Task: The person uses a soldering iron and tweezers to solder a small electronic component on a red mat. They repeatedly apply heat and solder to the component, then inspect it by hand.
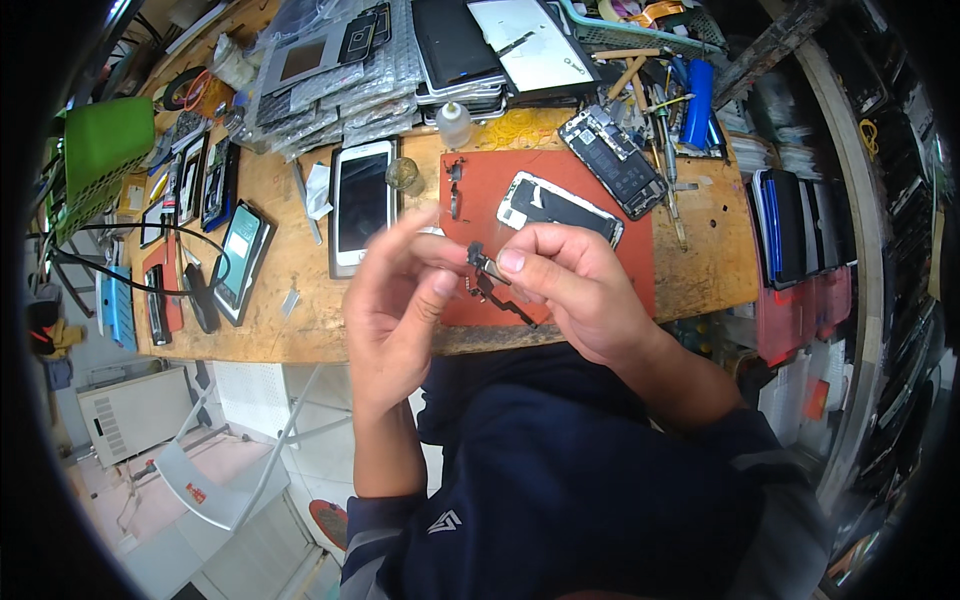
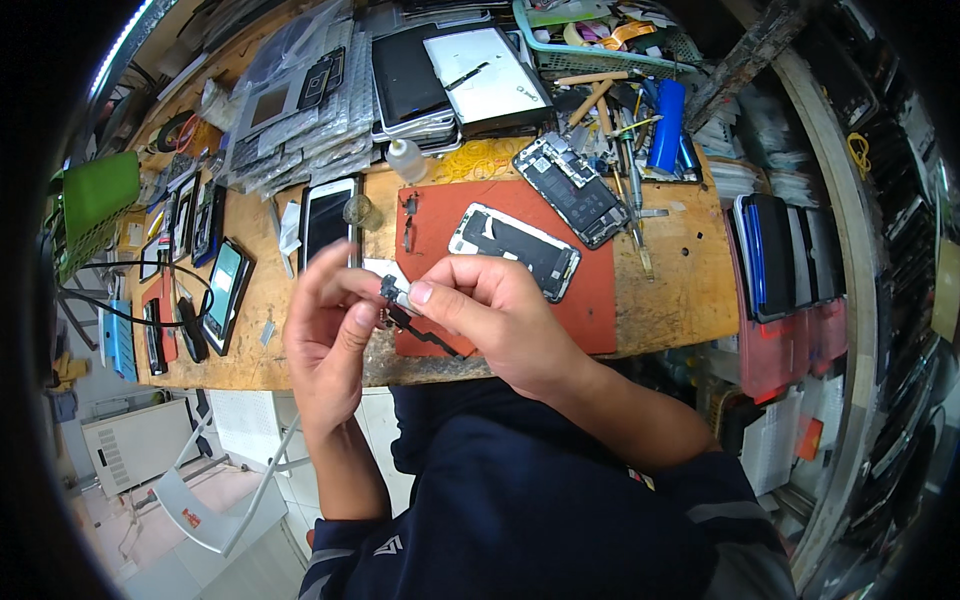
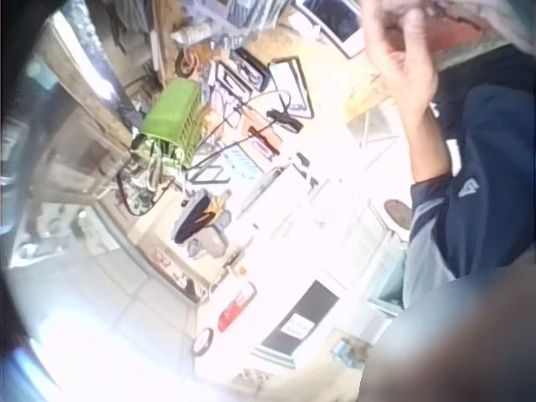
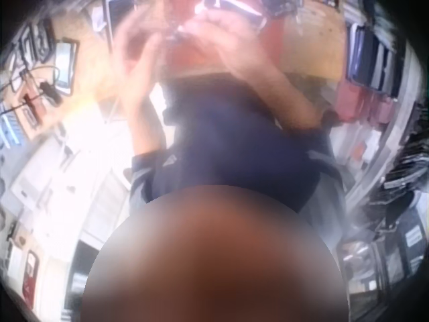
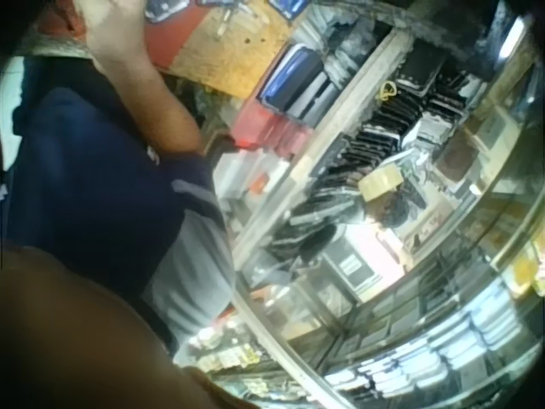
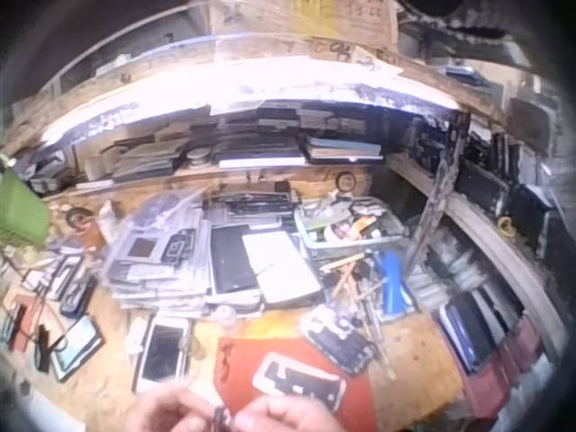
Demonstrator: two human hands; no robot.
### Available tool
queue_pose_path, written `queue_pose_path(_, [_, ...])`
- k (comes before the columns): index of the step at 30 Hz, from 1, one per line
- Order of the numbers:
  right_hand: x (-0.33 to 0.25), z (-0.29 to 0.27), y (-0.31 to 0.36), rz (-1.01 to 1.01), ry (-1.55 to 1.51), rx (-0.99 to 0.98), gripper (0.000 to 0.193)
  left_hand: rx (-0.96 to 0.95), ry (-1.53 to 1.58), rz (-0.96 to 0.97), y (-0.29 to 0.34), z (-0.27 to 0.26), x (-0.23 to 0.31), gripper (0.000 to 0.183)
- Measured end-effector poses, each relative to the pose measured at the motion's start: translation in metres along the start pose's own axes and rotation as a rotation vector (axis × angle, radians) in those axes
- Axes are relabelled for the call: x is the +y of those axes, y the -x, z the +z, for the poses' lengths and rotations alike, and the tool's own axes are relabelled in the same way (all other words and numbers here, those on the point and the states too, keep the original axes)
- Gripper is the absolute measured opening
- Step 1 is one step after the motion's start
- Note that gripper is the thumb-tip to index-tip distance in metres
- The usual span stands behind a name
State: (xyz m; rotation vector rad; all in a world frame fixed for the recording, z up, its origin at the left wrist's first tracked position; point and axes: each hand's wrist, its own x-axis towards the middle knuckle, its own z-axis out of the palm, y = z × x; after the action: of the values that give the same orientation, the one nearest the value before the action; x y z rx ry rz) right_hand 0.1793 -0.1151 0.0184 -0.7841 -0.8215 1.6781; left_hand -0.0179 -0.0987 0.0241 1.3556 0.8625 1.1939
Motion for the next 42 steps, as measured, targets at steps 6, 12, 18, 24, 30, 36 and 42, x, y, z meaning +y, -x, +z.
queue_pose_path(6, [-0.004,-0.003,0.005,0.019,0.258,-0.031,0.019,-0.122,-0.034,0.092,-0.006,-0.007,-0.009,0.021])
queue_pose_path(12, [0.015,0.01,0.007,-0.75,0.91,0.1,0.057,0.061,-0.051,0.056,0.003,-0.001,-0.004,0.018])
queue_pose_path(18, [0.011,0.002,0.003,-0.95,1.1,0.109,0.026,0.02,-0.183,0.088,0.005,0.0,0.004,0.019])
queue_pose_path(24, [-0.002,0.009,0.012,-0.27,0.462,0.088,0.017,-0.065,-0.155,0.099,0.007,-0.007,0.004,0.02])
queue_pose_path(30, [-0.003,0.005,0.008,-0.067,0.324,0.036,0.017,-0.025,0.035,-0.012,0.01,0.0,0.005,0.027])
queue_pose_path(36, [0.0,0.01,0.011,-0.149,0.441,0.073,0.013,0.017,0.067,-0.123,0.016,0.004,0.006,0.031])
queue_pose_path(42, [0.001,0.012,0.012,-0.16,0.42,0.076,0.012,0.08,0.122,-0.121,0.017,0.011,-0.001,0.025])
